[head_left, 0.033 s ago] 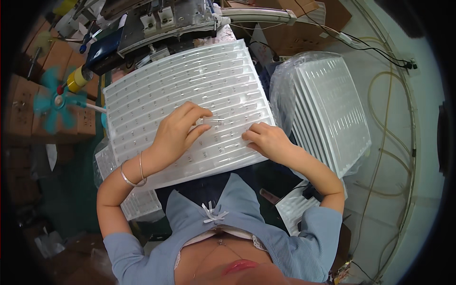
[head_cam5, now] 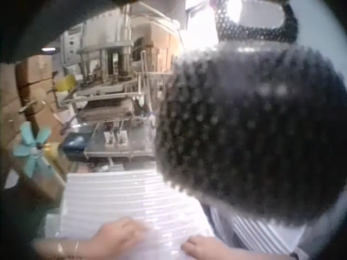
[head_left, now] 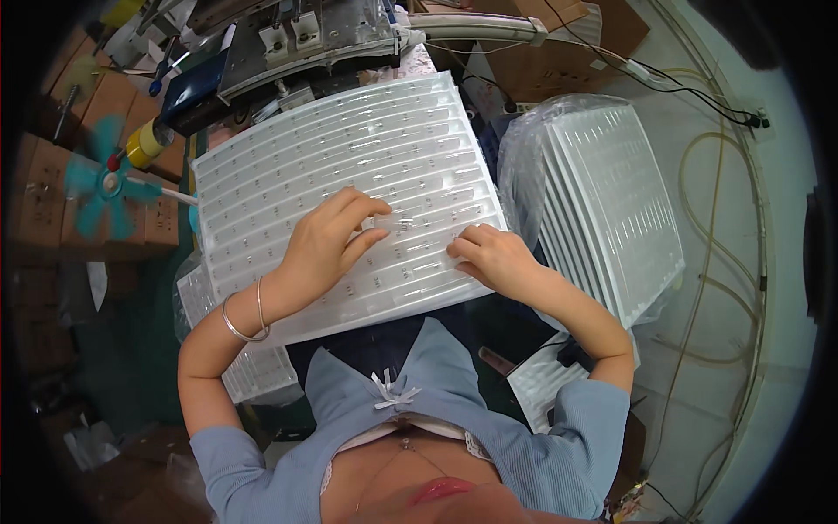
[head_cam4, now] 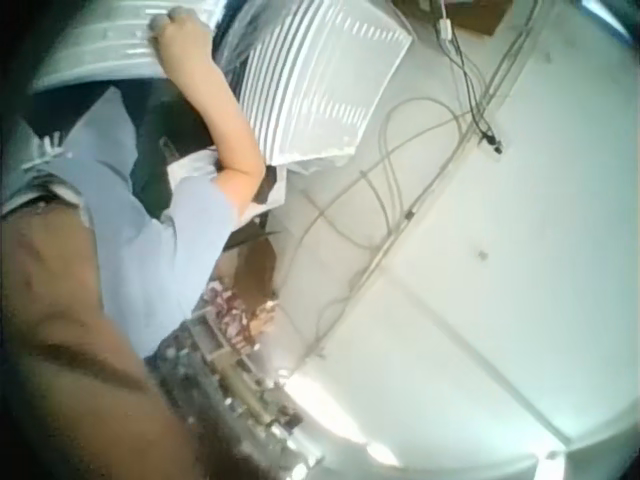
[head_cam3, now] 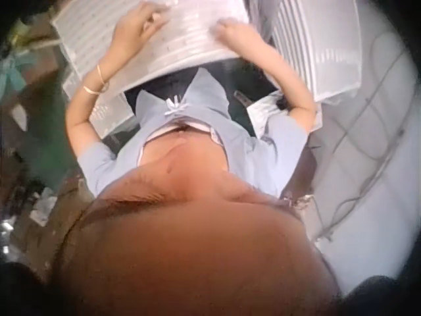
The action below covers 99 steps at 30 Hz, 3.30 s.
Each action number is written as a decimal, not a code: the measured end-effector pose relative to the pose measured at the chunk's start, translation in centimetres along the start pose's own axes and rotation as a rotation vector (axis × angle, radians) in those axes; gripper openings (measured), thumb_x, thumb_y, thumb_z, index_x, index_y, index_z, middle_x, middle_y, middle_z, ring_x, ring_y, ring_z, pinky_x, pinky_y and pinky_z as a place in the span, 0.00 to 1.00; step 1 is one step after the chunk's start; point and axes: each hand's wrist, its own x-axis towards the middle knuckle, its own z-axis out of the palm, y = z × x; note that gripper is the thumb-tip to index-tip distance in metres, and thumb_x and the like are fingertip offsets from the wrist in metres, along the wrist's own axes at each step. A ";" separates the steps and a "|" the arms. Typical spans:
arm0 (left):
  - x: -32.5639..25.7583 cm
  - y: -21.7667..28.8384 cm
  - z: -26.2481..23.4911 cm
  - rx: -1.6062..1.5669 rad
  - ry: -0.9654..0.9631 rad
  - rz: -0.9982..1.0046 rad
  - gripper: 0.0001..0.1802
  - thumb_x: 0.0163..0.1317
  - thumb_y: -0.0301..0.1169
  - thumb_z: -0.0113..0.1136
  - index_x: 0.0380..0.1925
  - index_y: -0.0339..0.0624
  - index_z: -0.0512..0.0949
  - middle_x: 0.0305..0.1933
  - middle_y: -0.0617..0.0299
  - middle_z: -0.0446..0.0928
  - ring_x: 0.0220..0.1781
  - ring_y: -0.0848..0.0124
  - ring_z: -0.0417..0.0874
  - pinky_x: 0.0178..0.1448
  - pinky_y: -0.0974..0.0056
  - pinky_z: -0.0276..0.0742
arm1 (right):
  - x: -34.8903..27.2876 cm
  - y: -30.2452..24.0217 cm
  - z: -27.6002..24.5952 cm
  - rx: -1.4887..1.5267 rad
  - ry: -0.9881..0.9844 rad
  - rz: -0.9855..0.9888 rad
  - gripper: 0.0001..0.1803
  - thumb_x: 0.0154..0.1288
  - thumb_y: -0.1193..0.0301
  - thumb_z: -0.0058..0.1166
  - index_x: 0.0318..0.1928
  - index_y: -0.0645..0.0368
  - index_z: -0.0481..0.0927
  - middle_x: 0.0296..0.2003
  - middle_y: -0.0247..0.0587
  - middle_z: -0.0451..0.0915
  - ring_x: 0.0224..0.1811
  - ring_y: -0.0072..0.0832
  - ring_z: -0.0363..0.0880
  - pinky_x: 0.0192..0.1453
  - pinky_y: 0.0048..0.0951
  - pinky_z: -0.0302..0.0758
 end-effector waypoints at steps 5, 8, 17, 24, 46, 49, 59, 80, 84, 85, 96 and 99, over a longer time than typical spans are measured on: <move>0.1 0.2 3.9 0.009 -0.041 0.035 0.13 0.53 0.29 0.65 0.39 0.42 0.77 0.35 0.58 0.77 0.32 0.62 0.79 0.37 0.62 0.75 | -0.6 0.5 -0.6 0.074 -0.006 0.003 0.11 0.53 0.70 0.60 0.36 0.55 0.72 0.34 0.38 0.74 0.38 0.38 0.78 0.34 0.36 0.77; 0.9 0.9 6.2 0.102 -0.044 0.092 0.12 0.50 0.31 0.65 0.34 0.43 0.76 0.34 0.59 0.76 0.34 0.61 0.79 0.37 0.59 0.73 | -1.4 0.7 -1.9 0.193 0.046 0.111 0.12 0.52 0.74 0.60 0.36 0.57 0.71 0.34 0.39 0.73 0.36 0.37 0.77 0.31 0.34 0.77; 0.6 0.6 11.2 0.421 -0.052 0.227 0.16 0.47 0.37 0.67 0.33 0.44 0.74 0.52 0.57 0.71 0.55 0.61 0.70 0.57 0.52 0.62 | -1.2 3.7 -6.3 0.478 0.614 0.357 0.09 0.57 0.79 0.57 0.39 0.63 0.75 0.42 0.39 0.79 0.33 0.20 0.76 0.31 0.19 0.73; 2.6 -3.5 3.9 0.197 0.111 0.063 0.24 0.53 0.40 0.65 0.49 0.44 0.74 0.56 0.52 0.72 0.56 0.55 0.73 0.59 0.53 0.65 | 4.9 4.8 -6.8 0.651 0.759 0.272 0.09 0.61 0.81 0.53 0.43 0.63 0.77 0.48 0.42 0.78 0.41 0.22 0.79 0.38 0.19 0.77; 10.6 -15.7 -11.5 0.703 0.749 0.177 0.18 0.50 0.28 0.65 0.43 0.45 0.79 0.34 0.67 0.76 0.38 0.68 0.74 0.45 0.61 0.65 | 37.2 1.6 -7.5 -0.172 0.839 -0.115 0.07 0.58 0.72 0.57 0.38 0.55 0.81 0.37 0.41 0.81 0.35 0.41 0.80 0.35 0.39 0.76; 9.7 -13.8 -11.6 0.621 0.849 0.217 0.18 0.49 0.29 0.67 0.43 0.44 0.79 0.35 0.65 0.77 0.39 0.66 0.75 0.46 0.61 0.66 | 36.7 1.8 -7.9 -0.155 0.788 -0.121 0.09 0.57 0.71 0.58 0.40 0.56 0.81 0.39 0.42 0.81 0.41 0.43 0.79 0.43 0.40 0.75; 5.4 -4.2 -2.5 0.111 0.467 0.378 0.20 0.49 0.35 0.68 0.43 0.40 0.78 0.33 0.59 0.82 0.31 0.64 0.80 0.36 0.62 0.73 | 17.4 3.7 -8.7 0.089 0.752 0.008 0.17 0.60 0.69 0.58 0.49 0.61 0.77 0.47 0.47 0.78 0.51 0.43 0.76 0.54 0.36 0.71; -9.6 -1.1 -0.6 0.210 0.519 -0.277 0.14 0.57 0.31 0.60 0.44 0.43 0.79 0.31 0.58 0.75 0.32 0.63 0.76 0.35 0.59 0.70 | 1.1 1.5 -4.6 0.451 0.629 0.289 0.09 0.64 0.77 0.52 0.42 0.68 0.80 0.44 0.45 0.81 0.48 0.31 0.78 0.56 0.28 0.70; -21.2 -1.7 -3.3 0.351 0.717 -0.834 0.08 0.58 0.29 0.57 0.38 0.45 0.80 0.32 0.59 0.76 0.32 0.64 0.76 0.40 0.59 0.68 | 4.2 0.3 -3.5 0.441 0.511 0.200 0.08 0.63 0.77 0.53 0.41 0.66 0.81 0.42 0.44 0.81 0.46 0.30 0.78 0.54 0.27 0.71; -23.7 -1.7 -2.3 0.405 0.687 -0.914 0.07 0.58 0.30 0.58 0.37 0.45 0.80 0.33 0.59 0.76 0.34 0.64 0.75 0.43 0.59 0.67 | 5.1 -0.5 -3.4 0.411 0.464 0.167 0.08 0.63 0.77 0.54 0.41 0.66 0.81 0.42 0.44 0.81 0.46 0.30 0.78 0.53 0.27 0.71; -21.3 0.1 2.5 0.335 0.493 -0.792 0.07 0.51 0.34 0.66 0.27 0.46 0.80 0.38 0.65 0.75 0.46 0.66 0.71 0.54 0.60 0.57 | 14.4 -9.6 -1.1 0.382 0.258 -0.348 0.09 0.56 0.79 0.60 0.39 0.61 0.80 0.38 0.42 0.81 0.40 0.37 0.82 0.41 0.31 0.78; -21.1 -0.4 1.6 0.293 0.506 -0.753 0.06 0.50 0.32 0.67 0.26 0.45 0.80 0.37 0.64 0.76 0.45 0.65 0.72 0.53 0.60 0.60 | 14.6 -10.0 -0.7 0.379 0.218 -0.359 0.10 0.56 0.78 0.60 0.40 0.59 0.80 0.38 0.42 0.81 0.40 0.37 0.82 0.41 0.32 0.79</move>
